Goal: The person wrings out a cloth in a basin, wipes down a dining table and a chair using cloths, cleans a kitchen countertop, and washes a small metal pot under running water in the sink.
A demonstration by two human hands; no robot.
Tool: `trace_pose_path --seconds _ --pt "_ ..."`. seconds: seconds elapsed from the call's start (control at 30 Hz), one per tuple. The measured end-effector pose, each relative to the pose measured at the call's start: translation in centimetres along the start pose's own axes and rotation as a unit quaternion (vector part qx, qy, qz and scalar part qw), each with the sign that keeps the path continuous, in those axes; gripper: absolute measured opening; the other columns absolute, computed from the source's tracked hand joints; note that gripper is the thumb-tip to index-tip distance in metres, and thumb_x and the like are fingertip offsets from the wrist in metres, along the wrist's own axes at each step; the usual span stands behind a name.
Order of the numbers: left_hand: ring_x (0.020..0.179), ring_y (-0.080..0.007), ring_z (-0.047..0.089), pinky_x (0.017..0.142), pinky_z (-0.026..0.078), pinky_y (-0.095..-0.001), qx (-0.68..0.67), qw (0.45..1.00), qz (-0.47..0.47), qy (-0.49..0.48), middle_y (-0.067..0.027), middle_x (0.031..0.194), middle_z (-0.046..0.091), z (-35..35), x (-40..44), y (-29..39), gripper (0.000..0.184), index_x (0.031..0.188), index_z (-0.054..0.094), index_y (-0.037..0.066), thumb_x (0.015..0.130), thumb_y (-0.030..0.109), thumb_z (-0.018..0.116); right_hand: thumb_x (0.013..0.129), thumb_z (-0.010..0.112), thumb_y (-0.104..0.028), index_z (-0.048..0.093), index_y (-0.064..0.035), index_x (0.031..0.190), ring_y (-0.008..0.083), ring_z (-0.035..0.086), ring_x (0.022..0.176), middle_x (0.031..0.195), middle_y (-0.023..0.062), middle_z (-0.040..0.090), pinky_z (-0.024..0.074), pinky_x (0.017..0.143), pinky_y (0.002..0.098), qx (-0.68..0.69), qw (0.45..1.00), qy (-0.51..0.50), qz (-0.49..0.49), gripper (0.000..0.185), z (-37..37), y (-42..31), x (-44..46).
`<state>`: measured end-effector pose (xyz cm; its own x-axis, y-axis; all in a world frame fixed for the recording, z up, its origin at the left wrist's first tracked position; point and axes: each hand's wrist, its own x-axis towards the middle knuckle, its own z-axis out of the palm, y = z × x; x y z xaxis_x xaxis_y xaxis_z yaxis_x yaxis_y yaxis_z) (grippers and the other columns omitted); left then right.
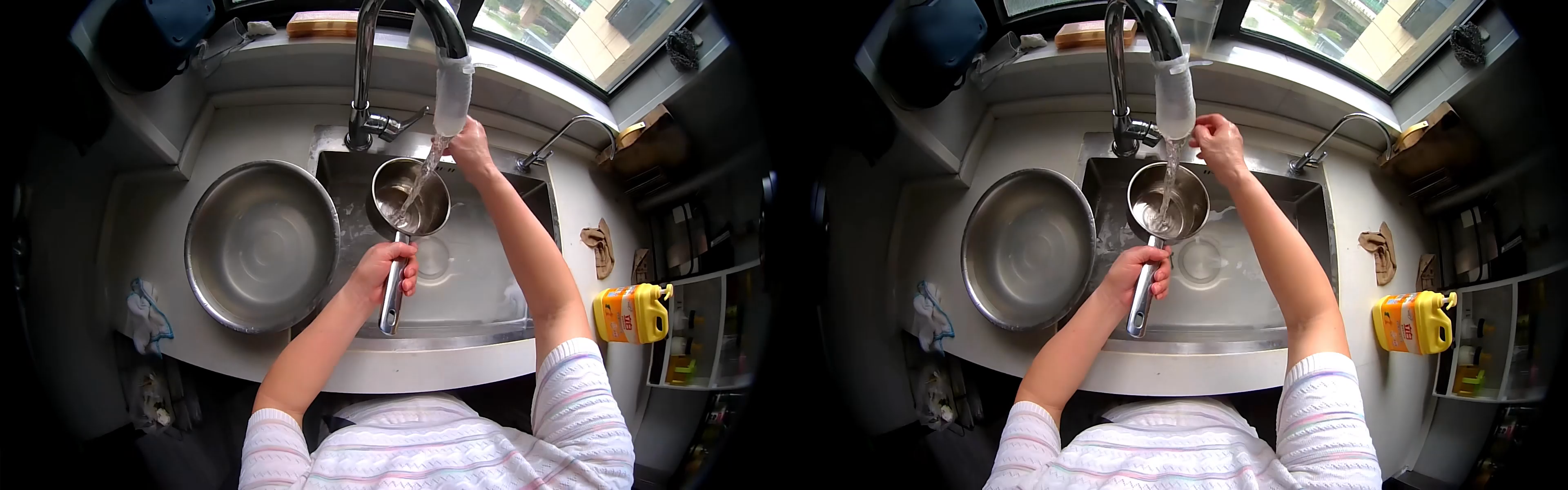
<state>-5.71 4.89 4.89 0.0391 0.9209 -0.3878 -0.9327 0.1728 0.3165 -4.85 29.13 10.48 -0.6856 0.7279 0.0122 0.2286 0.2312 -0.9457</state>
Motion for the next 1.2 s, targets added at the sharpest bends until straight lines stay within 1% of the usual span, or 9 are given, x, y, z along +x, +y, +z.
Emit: trace_pose_path --seconds 0.13,0.37,0.57,0.67,0.87,0.97,1.03,1.1,1.2 --pt "0.038 -0.0187 0.049 0.04 0.042 -0.0336 0.015 1.0 -0.017 0.021 -0.0056 0.055 0.049 -0.4 0.5 -0.6 0.006 0.087 0.047 0.006 0.083 0.01 0.05 0.088 0.057 -0.019 0.059 -0.0001 0.1 0.0165 0.065 0.077 0.09 0.0085 0.064 0.0535 0.063 0.0278 0.076 0.933 -0.285 0.207 0.023 -0.1 3.6 -5.1" --pt "0.037 -0.018 0.047 0.038 0.04 -0.0327 0.03 0.997 -0.06 0.023 -0.005 0.053 0.046 -0.8 0.7 -2.5 0.013 0.089 0.044 0.007 0.078 0.001 0.048 0.079 0.055 -0.009 0.059 -0.0042 0.077 0.0146 0.057 0.06 0.069 0.0037 0.057 0.044 0.048 0.0289 0.281 0.894 -0.159 0.312 0.007 6.8 9.1 -7.4" --pt "0.037 -0.0173 0.046 0.039 0.038 -0.0333 0.032 0.998 -0.061 0.013 -0.0047 0.053 0.045 -2.9 -0.6 -2.2 0.01 0.088 0.045 0.006 0.079 0.003 0.045 0.071 0.063 -0.02 0.067 -0.0012 0.074 0.022 0.065 0.065 0.074 0.0147 0.066 0.0505 0.06 0.0357 -0.412 0.804 -0.407 0.136 0.019 5.4 8.3 -6.7" --pt "0.038 -0.0176 0.047 0.039 0.038 -0.0329 0.034 0.998 -0.047 0.009 -0.0044 0.053 0.044 -2.2 -0.3 -2.5 0.01 0.088 0.045 0.006 0.079 0.004 0.045 0.075 0.059 -0.022 0.065 0.0023 0.076 0.0357 0.063 0.071 0.078 0.0205 0.064 0.0516 0.063 0.0424 -0.418 0.895 -0.155 0.029 0.025 7.7 10.0 -7.4" --pt "0.037 -0.0176 0.045 0.039 0.04 -0.0337 0.075 0.995 -0.05 0.035 -0.0045 0.052 0.044 -3.7 -1.1 -2.3 0.008 0.085 0.045 0.005 0.078 0.004 0.046 0.087 0.047 -0.016 0.057 0.0033 0.105 0.0173 0.055 0.077 0.084 0.0132 0.061 0.0449 0.071 0.0306 -0.165 0.857 -0.478 0.097 0.029 5.9 7.1 -10.3" --pt "0.037 -0.0176 0.045 0.039 0.039 -0.0335 0.052 0.996 -0.045 0.047 -0.0043 0.051 0.044 -4.3 -0.6 -2.4 0.006 0.084 0.045 0.006 0.078 0.004 0.046 0.09 0.043 -0.015 0.052 0.0019 0.117 0.0129 0.051 0.077 0.085 0.0076 0.057 0.0448 0.071 0.0299 0.038 0.924 -0.356 0.136 0.033 5.8 4.1 -12.3" --pt "0.036 -0.0174 0.046 0.039 0.038 -0.0331 0.025 0.999 -0.037 0.029 -0.0046 0.051 0.046 -4.9 -0.7 -2.0 0.002 0.081 0.046 0.006 0.079 0.005 0.047 0.086 0.045 -0.016 0.053 -0.003 0.12 0.0273 0.062 0.081 0.087 0.0155 0.064 0.0481 0.072 0.0339 -0.17 0.93 -0.311 -0.101 0.037 6.0 6.5 -14.2" --pt "0.037 -0.017 0.045 0.039 0.038 -0.0326 0.021 0.999 -0.034 0.01 -0.0043 0.052 0.045 -5.2 -1.5 -1.7 0.005 0.084 0.046 0.006 0.08 0.006 0.047 0.082 0.049 -0.016 0.054 -0.0081 0.12 0.033 0.062 0.089 0.099 0.0178 0.064 0.0491 0.076 0.0373 -0.379 0.8 -0.452 -0.112 0.039 3.2 4.2 -14.0" --pt "0.039 -0.017 0.046 0.04 0.038 -0.0331 -0.003 0.999 -0.036 -0.012 -0.0038 0.053 0.044 -5.4 -2.3 -1.8 0.009 0.089 0.047 0.007 0.08 0.006 0.047 0.079 0.051 -0.011 0.06 -0.0107 0.113 0.0272 0.063 0.089 0.099 0.0144 0.065 0.0497 0.079 0.0348 -0.348 0.838 -0.396 -0.139 0.036 -0.9 5.1 -10.4"
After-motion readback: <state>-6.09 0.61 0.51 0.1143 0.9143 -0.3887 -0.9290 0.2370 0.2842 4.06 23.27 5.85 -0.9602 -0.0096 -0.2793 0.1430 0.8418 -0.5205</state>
